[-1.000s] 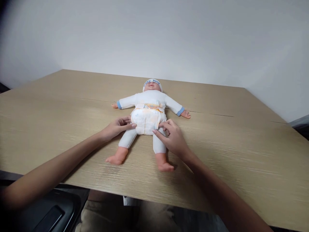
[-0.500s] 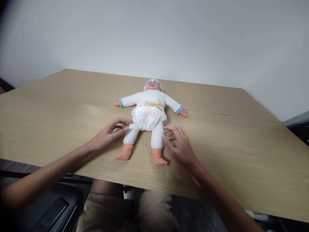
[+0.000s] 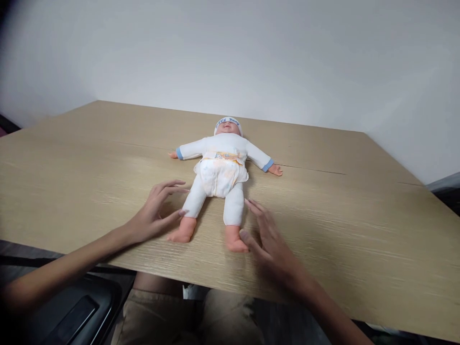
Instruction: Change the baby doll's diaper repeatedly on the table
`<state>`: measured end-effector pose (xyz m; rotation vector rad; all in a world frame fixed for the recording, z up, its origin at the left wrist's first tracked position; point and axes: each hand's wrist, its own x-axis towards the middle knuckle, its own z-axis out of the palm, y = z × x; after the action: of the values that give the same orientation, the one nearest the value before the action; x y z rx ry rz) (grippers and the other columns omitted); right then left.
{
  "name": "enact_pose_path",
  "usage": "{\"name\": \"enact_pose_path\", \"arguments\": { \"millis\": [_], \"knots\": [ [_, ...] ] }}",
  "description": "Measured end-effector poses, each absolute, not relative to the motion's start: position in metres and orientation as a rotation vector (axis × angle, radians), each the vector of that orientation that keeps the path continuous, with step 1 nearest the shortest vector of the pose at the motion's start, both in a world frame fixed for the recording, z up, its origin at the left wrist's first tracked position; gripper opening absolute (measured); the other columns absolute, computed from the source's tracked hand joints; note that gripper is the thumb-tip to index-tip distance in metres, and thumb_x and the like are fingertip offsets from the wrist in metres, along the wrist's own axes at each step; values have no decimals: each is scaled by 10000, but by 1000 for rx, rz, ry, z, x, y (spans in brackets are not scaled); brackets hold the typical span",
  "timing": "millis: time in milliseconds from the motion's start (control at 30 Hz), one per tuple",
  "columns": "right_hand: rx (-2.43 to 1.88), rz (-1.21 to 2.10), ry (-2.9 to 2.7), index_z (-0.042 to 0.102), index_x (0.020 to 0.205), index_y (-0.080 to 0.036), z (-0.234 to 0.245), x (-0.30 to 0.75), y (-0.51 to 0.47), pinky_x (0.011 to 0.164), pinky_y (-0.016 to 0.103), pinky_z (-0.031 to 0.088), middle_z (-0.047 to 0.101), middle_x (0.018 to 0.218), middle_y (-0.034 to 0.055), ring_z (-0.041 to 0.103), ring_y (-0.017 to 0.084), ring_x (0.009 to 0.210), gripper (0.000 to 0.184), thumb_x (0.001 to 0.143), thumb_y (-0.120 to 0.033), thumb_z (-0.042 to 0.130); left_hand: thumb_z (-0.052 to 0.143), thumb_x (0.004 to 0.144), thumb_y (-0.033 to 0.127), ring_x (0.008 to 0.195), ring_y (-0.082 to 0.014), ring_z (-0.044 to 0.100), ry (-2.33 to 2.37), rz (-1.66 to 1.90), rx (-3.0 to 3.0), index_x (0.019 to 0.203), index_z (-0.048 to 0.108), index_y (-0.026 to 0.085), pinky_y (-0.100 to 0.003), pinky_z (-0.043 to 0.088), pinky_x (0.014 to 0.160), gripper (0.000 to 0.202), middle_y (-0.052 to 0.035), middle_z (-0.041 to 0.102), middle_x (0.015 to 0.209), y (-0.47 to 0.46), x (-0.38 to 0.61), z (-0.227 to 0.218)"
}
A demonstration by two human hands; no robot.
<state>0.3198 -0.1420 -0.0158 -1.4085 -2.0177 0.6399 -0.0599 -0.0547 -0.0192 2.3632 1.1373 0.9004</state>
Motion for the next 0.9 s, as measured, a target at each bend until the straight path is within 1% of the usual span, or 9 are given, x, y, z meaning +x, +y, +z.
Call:
{"name": "enact_pose_path", "arguments": {
  "millis": [67,133,233,300,367,467,567,700,900],
  "knots": [
    [-1416,624,-1917,463,1684,-308,-14,326,-125,1204,579,554,606,1616,155,632,349,1449,590,1137,-511,551,630,1105,482,1539,-346,496,1184,957,2405,1472,584,308,-579,384,1301,409,-120,564,1626,-37,-65,-21],
    [-1447,492,-1844,573,1576,-269,-13,333,-100,1075,529,610,694,1442,156,706,335,1266,518,1117,-511,583,605,1105,486,1532,-350,498,1248,1001,2474,1433,587,276,-578,360,1302,390,-138,580,1612,-13,-68,-24],
    [-1455,46,-1844,644,1455,-229,-13,340,-46,1133,560,532,700,1395,169,658,364,1267,451,1078,-476,613,608,1077,521,1544,-371,465,1378,1044,2547,1456,553,238,-578,324,1305,476,-180,534,1656,33,-65,-29],
    [-1448,-193,-1897,634,1462,-176,-15,343,-6,1202,593,452,674,1450,210,609,393,1332,468,1079,-438,569,625,1052,560,1544,-389,439,1473,1074,2540,1517,505,205,-577,309,1304,598,-213,487,1692,65,-56,-31],
    [-1505,-292,-1962,604,1519,-142,-17,343,32,1192,593,441,630,1532,237,566,419,1373,549,1063,-446,569,647,1028,600,1525,-404,432,1535,1097,2515,1554,477,172,-570,307,1297,699,-234,481,1694,94,-46,-31],
    [-1591,-311,-2000,543,1596,-111,-23,341,72,1180,584,436,622,1552,252,533,435,1407,651,1056,-475,553,653,1015,650,1457,-415,465,1599,1053,2472,1513,532,156,-560,334,1258,712,-233,579,1600,127,-33,-31],
    [-1651,-327,-2010,523,1629,-104,-28,340,89,1153,585,443,685,1464,252,588,436,1334,682,1070,-494,510,618,1029,705,1380,-420,507,1659,961,2445,1427,613,175,-563,360,1206,663,-219,677,1476,146,-29,-34],
    [-1694,-342,-1960,585,1577,-109,-32,342,91,1069,562,498,740,1344,247,662,427,1203,655,1092,-531,463,569,1041,766,1310,-416,547,1680,929,2452,1404,643,197,-560,373,1162,678,-203,717,1419,151,-32,-37],
    [-1671,-284,-1877,666,1471,-154,-33,339,89,1022,527,552,776,1312,209,705,411,1164,559,1066,-509,517,577,1029,776,1275,-425,570,1702,935,2419,1368,654,195,-564,383,1152,678,-207,738,1363,150,-31,-38]
  ]
}}
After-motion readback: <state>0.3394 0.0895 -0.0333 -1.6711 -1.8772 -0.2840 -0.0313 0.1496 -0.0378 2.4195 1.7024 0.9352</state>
